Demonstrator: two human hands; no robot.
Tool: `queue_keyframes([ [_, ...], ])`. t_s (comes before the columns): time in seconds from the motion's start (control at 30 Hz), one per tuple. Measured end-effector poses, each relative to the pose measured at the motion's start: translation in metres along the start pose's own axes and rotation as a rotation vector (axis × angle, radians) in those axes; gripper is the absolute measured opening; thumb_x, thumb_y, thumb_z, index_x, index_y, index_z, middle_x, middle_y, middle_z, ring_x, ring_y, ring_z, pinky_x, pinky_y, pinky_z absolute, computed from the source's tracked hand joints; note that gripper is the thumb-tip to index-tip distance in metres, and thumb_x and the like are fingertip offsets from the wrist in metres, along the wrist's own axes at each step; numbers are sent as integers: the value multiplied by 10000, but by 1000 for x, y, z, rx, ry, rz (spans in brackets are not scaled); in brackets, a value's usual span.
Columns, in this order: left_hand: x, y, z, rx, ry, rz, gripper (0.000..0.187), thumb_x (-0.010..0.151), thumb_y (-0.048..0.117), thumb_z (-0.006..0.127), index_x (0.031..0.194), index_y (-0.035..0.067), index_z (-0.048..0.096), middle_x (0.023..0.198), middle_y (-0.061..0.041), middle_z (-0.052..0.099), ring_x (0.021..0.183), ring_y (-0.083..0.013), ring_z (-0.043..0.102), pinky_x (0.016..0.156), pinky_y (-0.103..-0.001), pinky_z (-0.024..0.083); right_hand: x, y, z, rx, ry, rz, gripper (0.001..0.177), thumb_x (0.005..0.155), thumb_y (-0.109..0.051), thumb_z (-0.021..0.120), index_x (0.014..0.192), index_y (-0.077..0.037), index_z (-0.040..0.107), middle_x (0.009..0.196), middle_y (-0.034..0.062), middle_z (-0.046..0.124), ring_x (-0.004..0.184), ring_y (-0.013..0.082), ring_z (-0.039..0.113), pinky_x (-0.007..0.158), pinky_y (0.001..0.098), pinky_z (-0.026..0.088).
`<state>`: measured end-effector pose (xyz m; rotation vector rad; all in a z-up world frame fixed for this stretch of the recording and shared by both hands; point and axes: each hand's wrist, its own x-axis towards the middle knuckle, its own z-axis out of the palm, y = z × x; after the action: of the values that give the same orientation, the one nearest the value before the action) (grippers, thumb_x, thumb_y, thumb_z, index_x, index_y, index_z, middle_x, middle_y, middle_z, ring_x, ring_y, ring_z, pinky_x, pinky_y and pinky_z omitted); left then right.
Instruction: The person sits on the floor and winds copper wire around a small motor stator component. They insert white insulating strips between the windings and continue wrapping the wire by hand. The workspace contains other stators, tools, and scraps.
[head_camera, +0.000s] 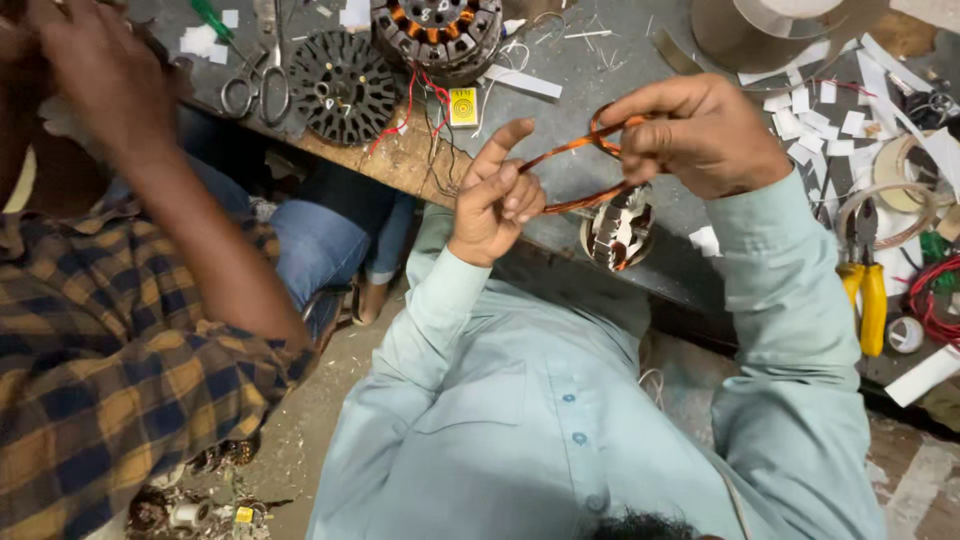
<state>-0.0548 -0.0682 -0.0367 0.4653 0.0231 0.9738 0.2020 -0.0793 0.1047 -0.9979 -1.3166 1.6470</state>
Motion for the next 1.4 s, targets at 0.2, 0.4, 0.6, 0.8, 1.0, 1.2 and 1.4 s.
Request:
queue_keyframes([
  [0.2,8,12,13,237,-14,-136,534,1060,126,652,1521,-19,426,805,10,549,743,-82,510,732,-258,422,1,8,-10,106,131,-82,191,1066,-109,725,1166,53,736,718,6,598,588,51,432,606,244,355],
  [0.4,-13,23,48,1382,277,510,380,973,34,721,1337,28,614,1265,-147,687,1069,-265,691,876,-333,557,-11,7,4,-265,347,-269,166,1078,-82,720,1153,65,708,805,-6,627,633,53,472,567,224,339],
  [0.6,-11,-12,85,1573,-27,456,526,1003,122,750,1466,105,501,1390,-152,627,1115,-290,729,917,-346,599,-22,10,29,-157,290,-203,409,1116,-307,659,1355,21,604,921,-28,605,799,70,541,748,222,471],
  [0.8,26,-32,85,1353,-84,154,699,954,146,761,1541,94,385,1323,-173,672,1036,-274,744,825,-340,601,-42,16,41,267,237,-166,463,1101,-392,644,1363,-26,536,932,-13,533,829,82,481,954,319,485],
  [1.0,16,-3,65,1388,-185,133,356,986,63,712,1337,105,665,1190,-107,716,966,-247,737,805,-291,599,-70,23,16,417,362,-114,355,1117,-371,645,1250,-55,549,845,-8,421,818,115,413,863,328,417],
  [1.2,12,-1,45,1462,-151,213,208,945,55,739,1151,66,762,1048,-93,733,937,-247,731,828,-330,579,-79,34,9,383,455,-69,358,1067,-358,693,1269,-78,599,1013,62,610,946,180,602,936,395,536],
  [1.4,7,-11,33,1411,-149,341,229,904,4,760,1123,72,763,1054,-96,731,949,-247,730,831,-339,593,-112,11,51,-1184,655,-474,244,1039,-118,737,1266,-72,659,1271,130,682,988,239,710,858,313,570],
])
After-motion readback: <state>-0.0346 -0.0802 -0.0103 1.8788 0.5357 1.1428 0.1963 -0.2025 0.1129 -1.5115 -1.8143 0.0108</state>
